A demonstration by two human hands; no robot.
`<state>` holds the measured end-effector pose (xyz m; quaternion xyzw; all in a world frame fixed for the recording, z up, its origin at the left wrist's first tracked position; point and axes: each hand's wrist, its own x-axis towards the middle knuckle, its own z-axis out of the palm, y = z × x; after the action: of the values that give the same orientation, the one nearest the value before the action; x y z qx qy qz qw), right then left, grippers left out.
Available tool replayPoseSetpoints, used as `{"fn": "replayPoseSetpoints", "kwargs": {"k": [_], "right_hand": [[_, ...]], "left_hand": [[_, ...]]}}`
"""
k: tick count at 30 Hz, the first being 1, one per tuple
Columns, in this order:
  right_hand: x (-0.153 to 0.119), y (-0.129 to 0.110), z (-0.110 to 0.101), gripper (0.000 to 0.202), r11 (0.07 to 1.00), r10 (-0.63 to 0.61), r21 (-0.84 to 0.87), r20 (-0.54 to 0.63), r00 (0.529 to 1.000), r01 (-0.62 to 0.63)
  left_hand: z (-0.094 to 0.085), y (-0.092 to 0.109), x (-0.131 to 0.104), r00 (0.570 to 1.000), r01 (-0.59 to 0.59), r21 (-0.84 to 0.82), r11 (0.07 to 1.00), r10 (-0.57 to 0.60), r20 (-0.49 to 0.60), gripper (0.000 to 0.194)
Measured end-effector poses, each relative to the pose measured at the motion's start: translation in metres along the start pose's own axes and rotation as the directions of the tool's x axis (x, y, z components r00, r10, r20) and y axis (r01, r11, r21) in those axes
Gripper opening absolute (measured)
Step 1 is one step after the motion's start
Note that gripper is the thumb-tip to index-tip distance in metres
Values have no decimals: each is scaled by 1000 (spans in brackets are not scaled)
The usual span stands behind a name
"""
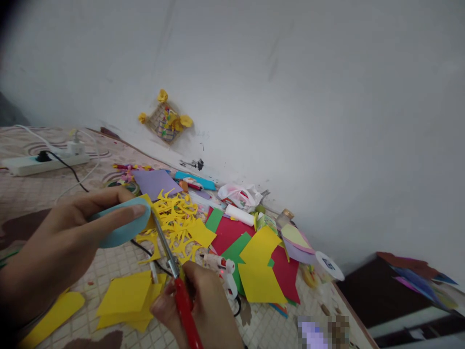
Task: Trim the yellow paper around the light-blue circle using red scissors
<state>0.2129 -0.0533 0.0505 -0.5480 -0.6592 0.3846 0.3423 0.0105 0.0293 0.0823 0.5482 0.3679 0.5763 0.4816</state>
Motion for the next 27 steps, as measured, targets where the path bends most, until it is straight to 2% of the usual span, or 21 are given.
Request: {"fn": "replayPoseSetpoints", "kwargs": {"k": [7,10,13,15,20,23,27], "right_hand": [[-4,18,3,47,991,-26,-135,-86,996,15],[-3,14,2,56,995,-28,-99,-51,998,23],[1,8,-1,60,998,-36,-43,-14,999,36],[2,8,-3,59,998,-49,-51,-41,998,47],[2,22,-2,55,995,-48,-86,-59,997,43],[-3,29,-2,64,997,-48,-57,-72,996,44],[-11,27,-4,76,998,-62,-30,-68,996,60]], "left_hand": [[0,0,-1,999,-8,-53,999,6,-38,22],[-2,-2,-1,999,-14,-25,1000,14,-28,24],[0,-3,-1,999,-30,4,1000,30,18,24],[3,-4,-2,998,-41,36,999,39,55,27],[9,-5,-6,990,-28,51,998,20,137,31],[9,-6,-9,986,8,57,998,-17,168,30],[10,-3,-12,980,-6,52,999,-5,200,29]]}}
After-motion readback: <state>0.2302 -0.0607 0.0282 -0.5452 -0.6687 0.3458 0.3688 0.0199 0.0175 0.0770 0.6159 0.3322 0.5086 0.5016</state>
